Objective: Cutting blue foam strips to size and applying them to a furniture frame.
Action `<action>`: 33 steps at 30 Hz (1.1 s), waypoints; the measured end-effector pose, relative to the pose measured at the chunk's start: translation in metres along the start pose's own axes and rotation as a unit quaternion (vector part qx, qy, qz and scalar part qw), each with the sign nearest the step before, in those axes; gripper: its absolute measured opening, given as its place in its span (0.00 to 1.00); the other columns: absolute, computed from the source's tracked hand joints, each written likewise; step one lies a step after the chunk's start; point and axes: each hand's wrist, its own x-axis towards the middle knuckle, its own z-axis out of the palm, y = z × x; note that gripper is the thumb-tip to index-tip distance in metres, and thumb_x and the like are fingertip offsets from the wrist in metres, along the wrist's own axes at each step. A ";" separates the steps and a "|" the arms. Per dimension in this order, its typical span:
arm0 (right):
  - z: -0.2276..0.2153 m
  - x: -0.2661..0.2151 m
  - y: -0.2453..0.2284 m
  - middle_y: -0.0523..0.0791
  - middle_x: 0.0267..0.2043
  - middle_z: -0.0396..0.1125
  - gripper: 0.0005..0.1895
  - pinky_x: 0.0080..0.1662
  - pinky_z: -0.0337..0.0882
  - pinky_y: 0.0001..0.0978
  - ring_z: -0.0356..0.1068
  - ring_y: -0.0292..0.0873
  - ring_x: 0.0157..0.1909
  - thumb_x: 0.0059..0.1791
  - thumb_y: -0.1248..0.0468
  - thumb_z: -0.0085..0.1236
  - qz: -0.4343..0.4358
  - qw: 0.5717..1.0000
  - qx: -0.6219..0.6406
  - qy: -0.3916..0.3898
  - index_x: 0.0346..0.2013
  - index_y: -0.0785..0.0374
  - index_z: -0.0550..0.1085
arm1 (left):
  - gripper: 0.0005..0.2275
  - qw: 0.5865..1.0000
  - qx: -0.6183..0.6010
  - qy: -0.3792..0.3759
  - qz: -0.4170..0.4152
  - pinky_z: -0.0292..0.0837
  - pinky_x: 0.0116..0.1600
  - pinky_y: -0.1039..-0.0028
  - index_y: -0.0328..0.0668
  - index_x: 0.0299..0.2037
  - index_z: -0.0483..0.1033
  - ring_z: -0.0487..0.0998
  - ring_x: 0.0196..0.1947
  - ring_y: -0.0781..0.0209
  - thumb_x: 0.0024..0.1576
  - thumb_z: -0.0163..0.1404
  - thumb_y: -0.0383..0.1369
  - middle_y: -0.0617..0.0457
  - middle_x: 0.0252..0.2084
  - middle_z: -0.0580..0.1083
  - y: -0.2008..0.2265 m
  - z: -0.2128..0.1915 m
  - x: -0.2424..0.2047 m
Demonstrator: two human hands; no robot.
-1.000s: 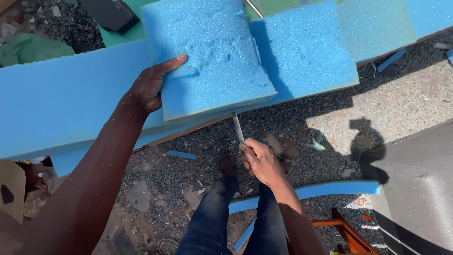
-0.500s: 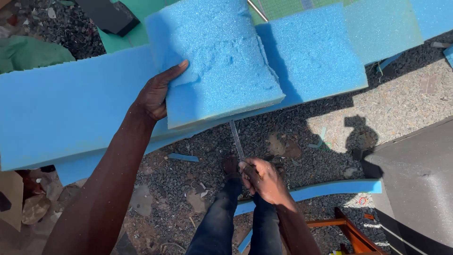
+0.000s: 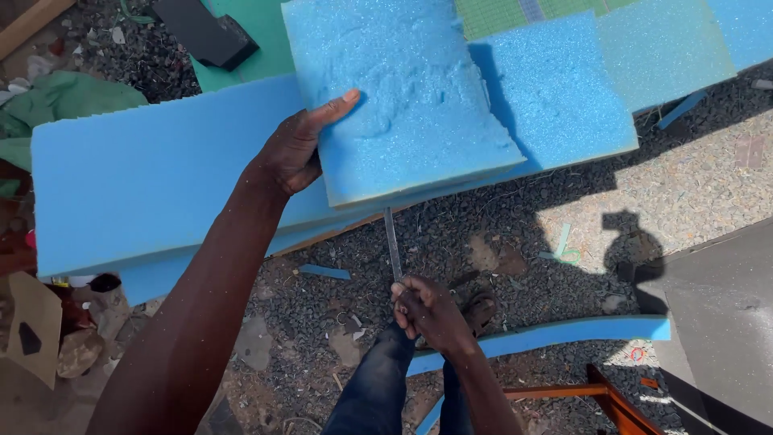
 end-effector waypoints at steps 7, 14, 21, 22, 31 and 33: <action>0.020 -0.002 -0.011 0.42 0.20 0.65 0.18 0.29 0.65 0.40 0.60 0.37 0.18 0.57 0.49 0.45 -0.008 0.998 -0.044 0.054 0.35 0.57 0.71 | 0.43 0.766 0.561 -0.039 0.313 0.58 0.76 0.43 0.38 0.71 0.61 0.51 0.78 0.40 0.55 0.47 0.66 0.40 0.76 0.53 -0.063 0.039 -0.028; 0.038 0.000 0.007 0.41 0.18 0.60 0.18 0.25 0.59 0.40 0.52 0.37 0.16 0.59 0.48 0.40 -0.059 0.989 -0.021 0.134 0.36 0.56 0.71 | 0.48 0.474 0.782 0.128 0.384 0.42 0.88 0.45 0.30 0.79 0.41 0.38 0.82 0.33 0.65 0.35 0.69 0.34 0.81 0.40 -0.140 0.017 0.016; 0.045 0.004 0.029 0.38 0.19 0.63 0.18 0.26 0.62 0.37 0.58 0.35 0.18 0.59 0.49 0.41 -0.108 0.962 -0.037 0.247 0.34 0.55 0.72 | 0.29 0.624 0.618 0.118 0.463 0.52 0.89 0.46 0.50 0.79 0.49 0.49 0.83 0.40 0.73 0.52 0.38 0.49 0.81 0.51 -0.143 0.001 0.018; 0.045 0.008 0.034 0.38 0.21 0.64 0.18 0.27 0.62 0.42 0.59 0.38 0.19 0.58 0.48 0.39 -0.120 0.961 -0.051 0.245 0.39 0.54 0.73 | 0.26 0.649 0.581 0.120 0.476 0.55 0.88 0.45 0.55 0.79 0.51 0.52 0.82 0.41 0.74 0.50 0.39 0.51 0.80 0.54 -0.142 0.000 0.016; 0.024 0.030 -0.011 0.39 0.17 0.62 0.21 0.25 0.62 0.30 0.60 0.34 0.18 0.58 0.46 0.39 -0.157 0.949 -0.056 0.268 0.32 0.57 0.70 | 0.19 0.738 0.429 0.112 0.508 0.67 0.63 0.48 0.62 0.75 0.62 0.73 0.52 0.48 0.75 0.46 0.46 0.48 0.77 0.64 -0.142 0.000 0.008; 0.005 0.080 -0.009 0.39 0.18 0.63 0.23 0.23 0.61 0.28 0.60 0.33 0.18 0.57 0.44 0.39 -0.168 0.952 -0.038 0.252 0.33 0.57 0.70 | 0.18 0.745 0.402 0.085 0.525 0.80 0.81 0.49 0.61 0.74 0.62 0.67 0.77 0.38 0.76 0.47 0.44 0.47 0.75 0.63 -0.140 0.000 0.013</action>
